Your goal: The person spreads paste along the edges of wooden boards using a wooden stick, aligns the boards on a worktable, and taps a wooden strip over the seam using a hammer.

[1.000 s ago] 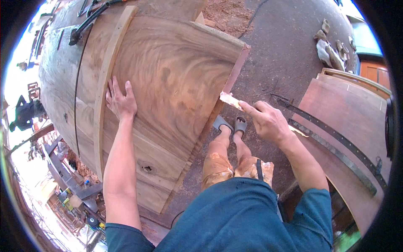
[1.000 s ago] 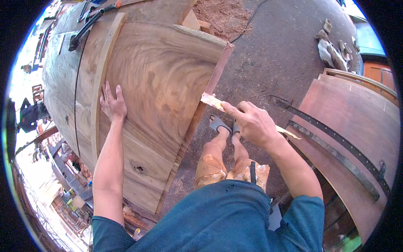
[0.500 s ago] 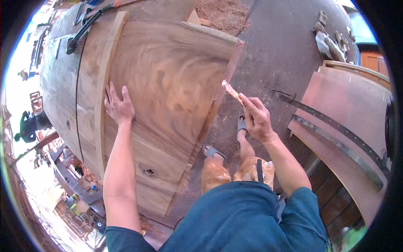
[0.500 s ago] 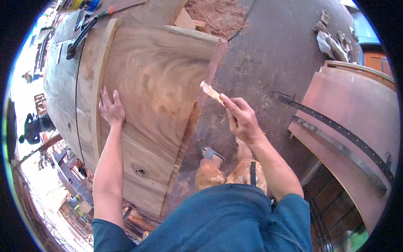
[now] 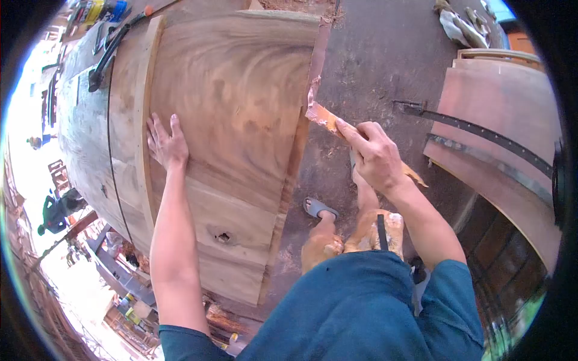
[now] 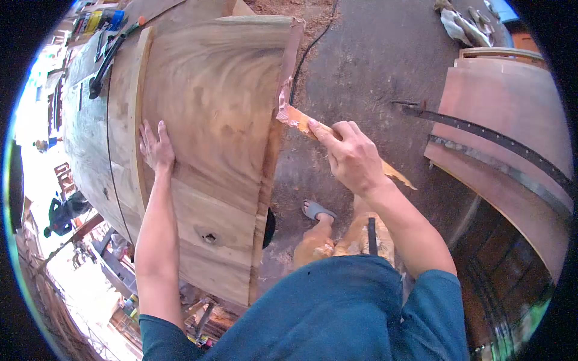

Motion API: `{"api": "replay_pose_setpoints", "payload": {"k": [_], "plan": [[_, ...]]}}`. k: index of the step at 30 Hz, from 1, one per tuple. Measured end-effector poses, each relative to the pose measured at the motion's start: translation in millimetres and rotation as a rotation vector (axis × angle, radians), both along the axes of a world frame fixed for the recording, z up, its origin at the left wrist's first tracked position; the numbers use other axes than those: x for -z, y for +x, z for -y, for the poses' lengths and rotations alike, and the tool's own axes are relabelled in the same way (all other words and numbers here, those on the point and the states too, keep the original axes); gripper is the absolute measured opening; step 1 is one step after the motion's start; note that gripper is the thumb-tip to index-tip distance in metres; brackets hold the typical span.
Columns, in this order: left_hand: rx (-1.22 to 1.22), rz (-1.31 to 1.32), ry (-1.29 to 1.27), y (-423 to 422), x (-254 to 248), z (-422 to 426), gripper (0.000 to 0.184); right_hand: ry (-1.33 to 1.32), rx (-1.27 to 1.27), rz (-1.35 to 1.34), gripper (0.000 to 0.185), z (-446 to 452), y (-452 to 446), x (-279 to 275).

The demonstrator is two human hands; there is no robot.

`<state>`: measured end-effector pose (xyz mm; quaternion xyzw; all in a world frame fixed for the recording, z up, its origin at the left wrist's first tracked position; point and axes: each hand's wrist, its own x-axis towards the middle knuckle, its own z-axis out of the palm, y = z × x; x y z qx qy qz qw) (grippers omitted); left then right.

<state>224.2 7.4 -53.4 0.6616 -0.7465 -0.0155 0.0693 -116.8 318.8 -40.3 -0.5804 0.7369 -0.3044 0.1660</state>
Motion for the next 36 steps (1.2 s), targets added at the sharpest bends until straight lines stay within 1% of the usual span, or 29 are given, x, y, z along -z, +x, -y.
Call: {"api": "replay_pose_setpoints", "payload": {"k": [1, 4, 5, 6, 9, 15, 18, 24, 30, 33, 36], "plan": [[0.048, -0.032, 0.009, 5.6, 0.2, -4.0, 0.074, 0.039, -0.032, -0.034, 0.059, -2.1, -4.9, -14.1], [-0.055, 0.059, 0.11, 25.9, -12.6, -60.1, 0.075, 0.111, -0.077, 0.021, 0.052, 6.3, -33.8, -36.1], [-0.074, 0.057, 0.105, 30.1, -16.5, -71.1, 0.075, 0.088, -0.028, 0.001, 0.047, 16.7, -43.8, -38.1], [-0.091, 0.054, 0.104, 33.2, -18.0, -80.0, 0.075, 0.137, 0.021, 0.041, 0.044, 29.5, -54.3, -40.0], [-0.12, 0.072, 0.092, 33.8, -11.9, -79.7, 0.076, 0.118, -0.007, -0.07, 0.041, 55.3, -74.3, -33.4], [-0.118, 0.053, 0.088, 32.7, -14.1, -81.0, 0.077, 0.104, -0.067, 0.065, 0.044, 44.4, -50.7, -26.8], [-0.119, 0.044, 0.087, 32.3, -14.1, -81.5, 0.078, 0.159, -0.068, 0.083, 0.046, 38.9, -40.1, -29.5], [-0.125, 0.027, 0.099, 30.5, -15.7, -81.5, 0.079, 0.099, -0.124, 0.092, 0.045, 24.0, -24.7, -28.7], [-0.128, 0.027, 0.104, 31.9, -13.6, -80.6, 0.078, 0.211, -0.114, 0.059, 0.048, 10.4, -3.5, -36.3], [-0.136, 0.015, 0.122, 28.2, -18.5, -81.3, 0.078, 0.219, -0.129, 0.035, 0.05, 2.5, 3.9, -31.0], [-0.126, 0.019, 0.121, 28.5, -19.8, -81.8, 0.078, 0.167, -0.135, 0.014, 0.05, -2.1, 11.7, -30.0]]}}
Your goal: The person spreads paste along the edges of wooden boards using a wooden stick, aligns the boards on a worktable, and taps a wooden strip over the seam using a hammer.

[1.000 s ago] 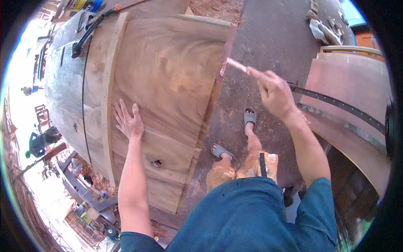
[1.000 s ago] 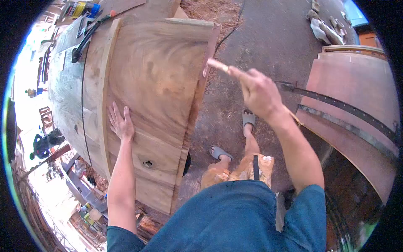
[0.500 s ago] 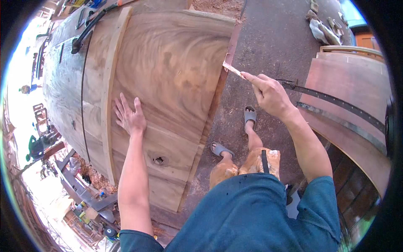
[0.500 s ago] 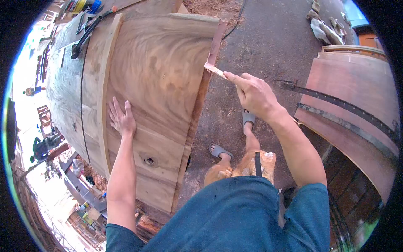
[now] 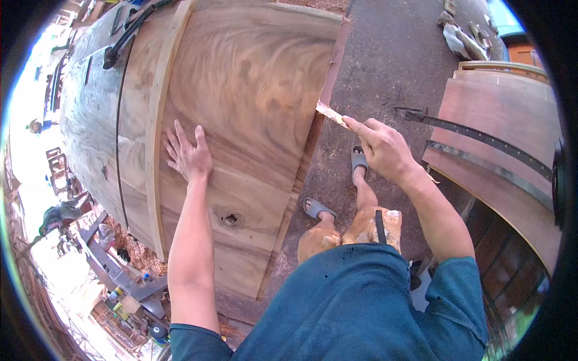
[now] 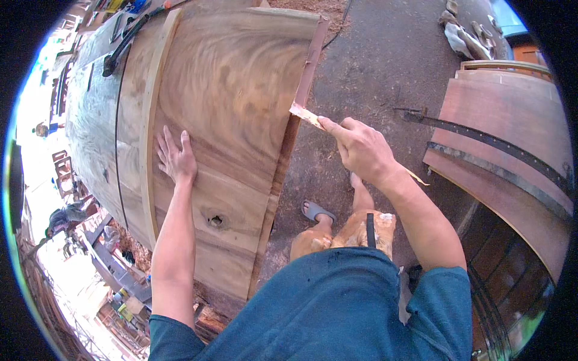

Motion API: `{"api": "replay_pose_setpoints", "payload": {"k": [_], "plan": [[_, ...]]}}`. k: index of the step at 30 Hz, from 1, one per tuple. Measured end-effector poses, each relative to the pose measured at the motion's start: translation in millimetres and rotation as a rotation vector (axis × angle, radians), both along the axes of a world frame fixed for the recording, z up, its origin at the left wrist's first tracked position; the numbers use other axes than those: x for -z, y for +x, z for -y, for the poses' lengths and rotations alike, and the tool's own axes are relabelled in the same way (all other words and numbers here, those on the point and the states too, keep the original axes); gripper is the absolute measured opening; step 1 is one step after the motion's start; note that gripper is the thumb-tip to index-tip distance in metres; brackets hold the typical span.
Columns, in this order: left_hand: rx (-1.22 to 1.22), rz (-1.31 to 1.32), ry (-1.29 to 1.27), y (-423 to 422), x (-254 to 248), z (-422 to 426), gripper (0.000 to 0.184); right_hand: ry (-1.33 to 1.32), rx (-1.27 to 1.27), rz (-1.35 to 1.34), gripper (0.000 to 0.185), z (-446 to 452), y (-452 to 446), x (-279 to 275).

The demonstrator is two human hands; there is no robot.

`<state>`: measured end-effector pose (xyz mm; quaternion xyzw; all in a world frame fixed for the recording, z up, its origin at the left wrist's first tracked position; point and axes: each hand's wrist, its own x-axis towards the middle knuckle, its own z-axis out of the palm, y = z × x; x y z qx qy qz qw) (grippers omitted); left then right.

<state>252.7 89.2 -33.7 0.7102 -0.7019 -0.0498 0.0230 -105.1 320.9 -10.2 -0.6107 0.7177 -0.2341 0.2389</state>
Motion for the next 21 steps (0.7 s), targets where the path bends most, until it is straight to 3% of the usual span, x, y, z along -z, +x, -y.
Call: {"api": "replay_pose_setpoints", "payload": {"k": [21], "plan": [[0.005, -0.003, -0.024, 3.6, 6.0, 1.4, 0.08, 0.06, -0.151, -0.101, 0.054, -28.1, 35.4, -9.3]]}}
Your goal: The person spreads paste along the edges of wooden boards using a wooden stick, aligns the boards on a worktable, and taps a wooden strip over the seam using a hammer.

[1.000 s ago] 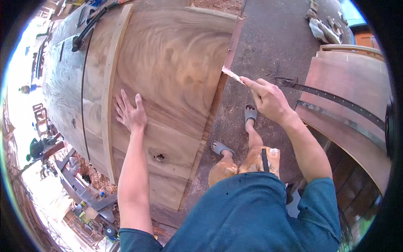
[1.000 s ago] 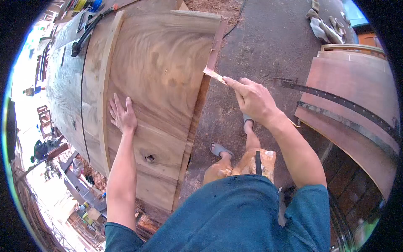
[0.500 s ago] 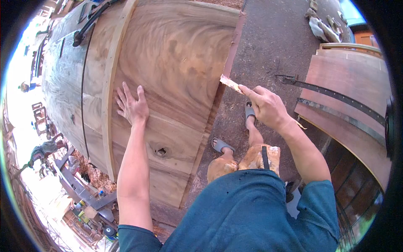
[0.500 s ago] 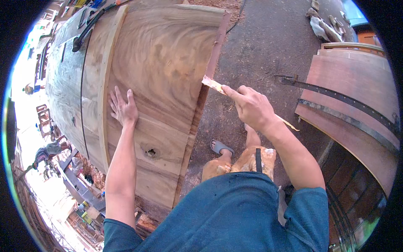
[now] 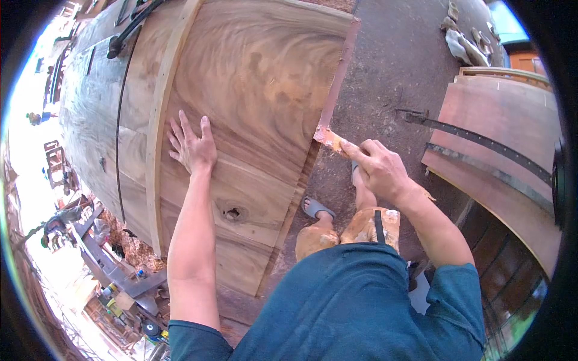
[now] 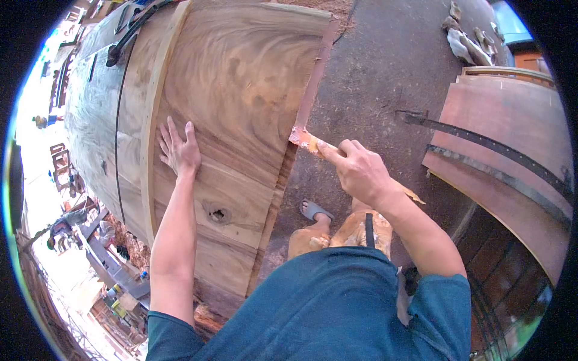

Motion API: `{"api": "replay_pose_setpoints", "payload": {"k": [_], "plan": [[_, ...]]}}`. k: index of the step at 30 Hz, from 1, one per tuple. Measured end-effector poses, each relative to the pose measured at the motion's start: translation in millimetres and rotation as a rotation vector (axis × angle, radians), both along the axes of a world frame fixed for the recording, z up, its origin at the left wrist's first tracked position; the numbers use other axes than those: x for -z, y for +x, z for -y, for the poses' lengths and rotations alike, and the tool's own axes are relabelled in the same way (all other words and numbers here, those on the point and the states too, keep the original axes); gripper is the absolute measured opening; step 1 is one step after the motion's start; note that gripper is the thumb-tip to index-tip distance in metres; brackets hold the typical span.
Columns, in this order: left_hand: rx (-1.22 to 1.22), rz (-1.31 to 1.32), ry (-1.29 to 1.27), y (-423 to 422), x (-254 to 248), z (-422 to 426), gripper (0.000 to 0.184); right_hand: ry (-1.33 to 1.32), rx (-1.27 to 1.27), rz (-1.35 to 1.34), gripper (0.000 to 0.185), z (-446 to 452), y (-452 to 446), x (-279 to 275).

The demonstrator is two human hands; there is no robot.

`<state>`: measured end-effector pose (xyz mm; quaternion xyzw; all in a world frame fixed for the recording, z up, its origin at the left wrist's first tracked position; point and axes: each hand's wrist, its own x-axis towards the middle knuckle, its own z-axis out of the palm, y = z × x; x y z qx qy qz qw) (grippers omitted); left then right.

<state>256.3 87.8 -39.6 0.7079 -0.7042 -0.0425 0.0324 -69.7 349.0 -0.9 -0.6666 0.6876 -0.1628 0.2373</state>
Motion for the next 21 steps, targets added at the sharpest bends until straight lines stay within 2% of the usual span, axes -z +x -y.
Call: {"api": "replay_pose_setpoints", "payload": {"k": [6, 11, 14, 18, 21], "plan": [[0.007, 0.005, 0.0, 0.0, -0.1, 0.3, 0.079, -0.011, -0.046, 0.025, 0.056, -15.1, 20.1, 3.0], [0.006, 0.009, 0.015, -0.2, -4.3, 1.3, 0.08, 0.091, -0.077, 0.054, 0.059, -30.2, 35.8, 0.4], [-0.021, -0.014, 0.054, -6.3, -6.7, 7.3, 0.087, 0.137, -0.177, 0.197, 0.049, -31.2, 23.9, -3.7], [-0.224, -0.104, 0.049, -66.0, -2.6, 42.1, 0.097, -0.074, 0.142, 0.412, 0.034, 14.2, -11.4, -35.4], [-0.352, -0.102, 0.078, -104.5, -19.0, 62.1, 0.1, -0.093, 0.157, 0.362, 0.026, 72.3, -53.3, -57.4]]}}
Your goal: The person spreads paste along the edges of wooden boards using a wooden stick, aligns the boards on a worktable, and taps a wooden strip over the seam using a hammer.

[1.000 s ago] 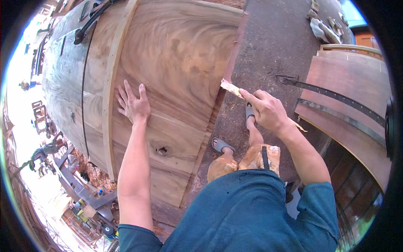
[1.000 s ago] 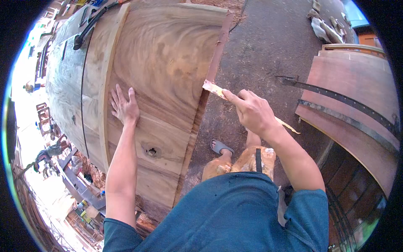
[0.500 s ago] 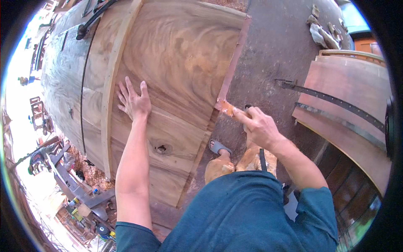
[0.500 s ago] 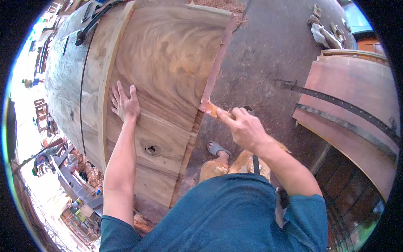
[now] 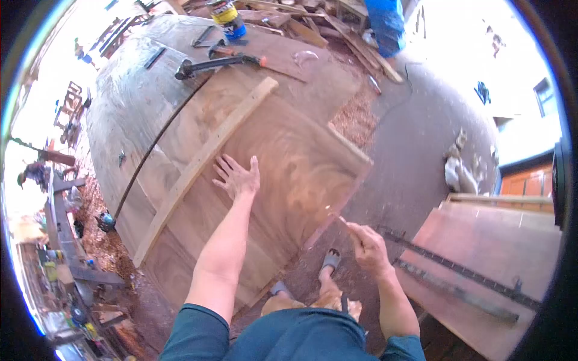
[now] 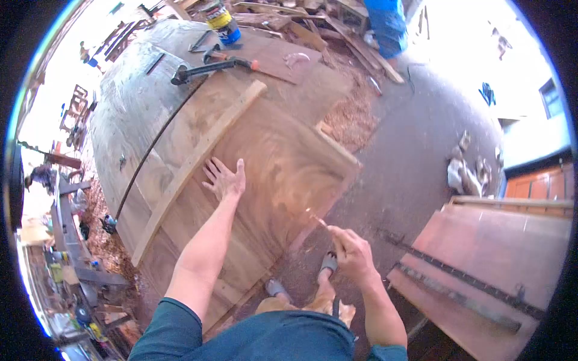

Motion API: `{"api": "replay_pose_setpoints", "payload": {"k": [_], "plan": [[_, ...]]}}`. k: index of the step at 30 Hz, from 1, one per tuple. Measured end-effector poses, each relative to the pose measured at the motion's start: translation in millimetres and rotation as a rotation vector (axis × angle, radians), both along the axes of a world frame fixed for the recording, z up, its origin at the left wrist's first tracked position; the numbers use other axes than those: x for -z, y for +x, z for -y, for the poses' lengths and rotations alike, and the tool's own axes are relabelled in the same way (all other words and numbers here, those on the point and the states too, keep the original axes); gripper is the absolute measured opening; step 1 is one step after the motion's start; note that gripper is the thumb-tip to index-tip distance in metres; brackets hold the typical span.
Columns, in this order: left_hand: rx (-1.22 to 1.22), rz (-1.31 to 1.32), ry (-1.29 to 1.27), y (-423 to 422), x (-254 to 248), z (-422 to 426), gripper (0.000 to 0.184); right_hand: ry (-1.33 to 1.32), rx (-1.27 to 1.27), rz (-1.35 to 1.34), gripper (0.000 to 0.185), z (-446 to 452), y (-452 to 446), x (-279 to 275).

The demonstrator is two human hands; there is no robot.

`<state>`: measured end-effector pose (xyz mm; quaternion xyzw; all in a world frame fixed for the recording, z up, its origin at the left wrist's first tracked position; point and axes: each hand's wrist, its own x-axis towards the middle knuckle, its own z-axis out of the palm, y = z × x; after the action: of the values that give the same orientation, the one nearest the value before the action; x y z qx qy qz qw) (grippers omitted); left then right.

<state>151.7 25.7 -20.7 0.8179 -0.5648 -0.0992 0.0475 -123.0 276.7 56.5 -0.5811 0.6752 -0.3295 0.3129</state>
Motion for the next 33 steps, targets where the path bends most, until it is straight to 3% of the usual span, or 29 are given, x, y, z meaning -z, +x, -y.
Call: {"api": "replay_pose_setpoints", "payload": {"k": [4, 6, 11, 15, 18, 21, 33], "plan": [[-0.04, 0.005, 0.022, -6.1, -2.5, 1.4, 0.1, -0.241, -0.051, -0.134, 0.026, 128.7, -58.4, -13.3], [-0.055, 0.003, 0.046, -10.8, -10.8, 6.7, 0.099, -0.275, -0.096, -0.306, 0.028, 211.0, -83.5, -2.4], [-0.051, 0.034, 0.087, -10.7, -12.2, 13.8, 0.101, -0.321, -0.162, -0.449, 0.032, 418.1, -101.0, 33.7], [-0.055, 0.029, 0.125, -8.7, -12.8, 15.1, 0.102, -0.303, -0.088, -0.469, 0.036, 513.2, -85.0, 55.4], [-0.055, 0.034, 0.14, -9.1, -12.3, 17.3, 0.103, -0.143, -0.114, -0.592, 0.036, 546.5, -79.3, 73.2], [-0.058, 0.028, 0.156, -7.5, -12.8, 16.8, 0.102, -0.29, -0.157, -0.53, 0.033, 552.3, -77.5, 95.5], [-0.052, 0.026, 0.137, -7.8, -13.0, 18.8, 0.101, -0.386, -0.446, -0.551, 0.028, 548.2, -97.5, 93.4]]}}
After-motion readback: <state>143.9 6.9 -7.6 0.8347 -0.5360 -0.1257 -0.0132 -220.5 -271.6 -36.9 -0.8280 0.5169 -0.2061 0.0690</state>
